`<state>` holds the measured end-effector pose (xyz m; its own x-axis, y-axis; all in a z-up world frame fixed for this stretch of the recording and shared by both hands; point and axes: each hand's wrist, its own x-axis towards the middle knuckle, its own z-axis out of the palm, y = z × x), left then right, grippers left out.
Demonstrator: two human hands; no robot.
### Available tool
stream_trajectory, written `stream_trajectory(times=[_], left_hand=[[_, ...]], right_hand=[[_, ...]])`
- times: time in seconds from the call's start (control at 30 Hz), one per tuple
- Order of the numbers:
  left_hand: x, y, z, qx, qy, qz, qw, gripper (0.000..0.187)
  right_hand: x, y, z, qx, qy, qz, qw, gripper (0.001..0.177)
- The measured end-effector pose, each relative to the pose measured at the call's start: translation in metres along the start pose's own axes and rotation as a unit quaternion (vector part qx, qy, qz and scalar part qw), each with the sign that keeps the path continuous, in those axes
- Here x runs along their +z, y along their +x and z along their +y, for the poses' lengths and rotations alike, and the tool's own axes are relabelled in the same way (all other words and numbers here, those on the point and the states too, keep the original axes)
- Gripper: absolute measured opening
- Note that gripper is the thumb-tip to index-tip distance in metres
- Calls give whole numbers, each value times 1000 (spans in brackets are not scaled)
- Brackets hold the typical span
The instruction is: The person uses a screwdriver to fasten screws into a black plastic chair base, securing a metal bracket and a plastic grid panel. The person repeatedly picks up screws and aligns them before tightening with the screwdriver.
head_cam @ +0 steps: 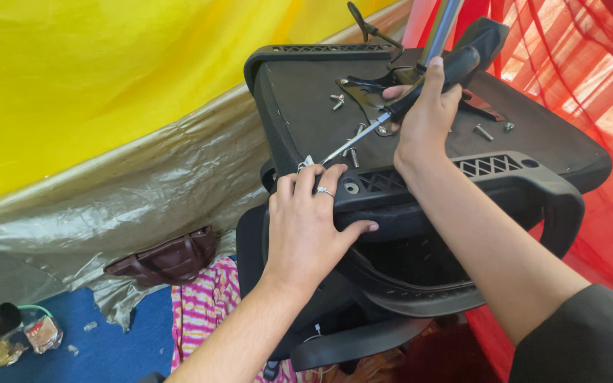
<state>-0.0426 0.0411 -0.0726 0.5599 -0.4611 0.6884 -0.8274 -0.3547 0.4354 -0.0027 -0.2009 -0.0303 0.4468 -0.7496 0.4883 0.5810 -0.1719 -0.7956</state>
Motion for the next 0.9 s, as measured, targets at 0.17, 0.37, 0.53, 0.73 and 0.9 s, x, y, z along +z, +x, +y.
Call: stream_trajectory(times=[0.17, 0.37, 0.53, 0.73, 0.9], left_hand=[[6, 0, 14, -9, 10, 10, 1000, 86], [18, -5, 33, -28, 33, 18, 999, 85], [32, -7, 55, -52, 33, 33, 998, 82], [47, -11, 73, -35, 5, 68, 997, 74], [47, -22, 70, 24, -93, 89, 991, 71]], right_hand=[[-13, 7, -3, 1, 20, -6, 1000, 37], [-30, 21, 1, 13, 35, 5, 999, 35], [-46, 39, 4, -21, 37, -12, 999, 37], [-66, 59, 11, 21, 60, -14, 998, 42], [-79, 74, 14, 35, 80, -73, 993, 39]])
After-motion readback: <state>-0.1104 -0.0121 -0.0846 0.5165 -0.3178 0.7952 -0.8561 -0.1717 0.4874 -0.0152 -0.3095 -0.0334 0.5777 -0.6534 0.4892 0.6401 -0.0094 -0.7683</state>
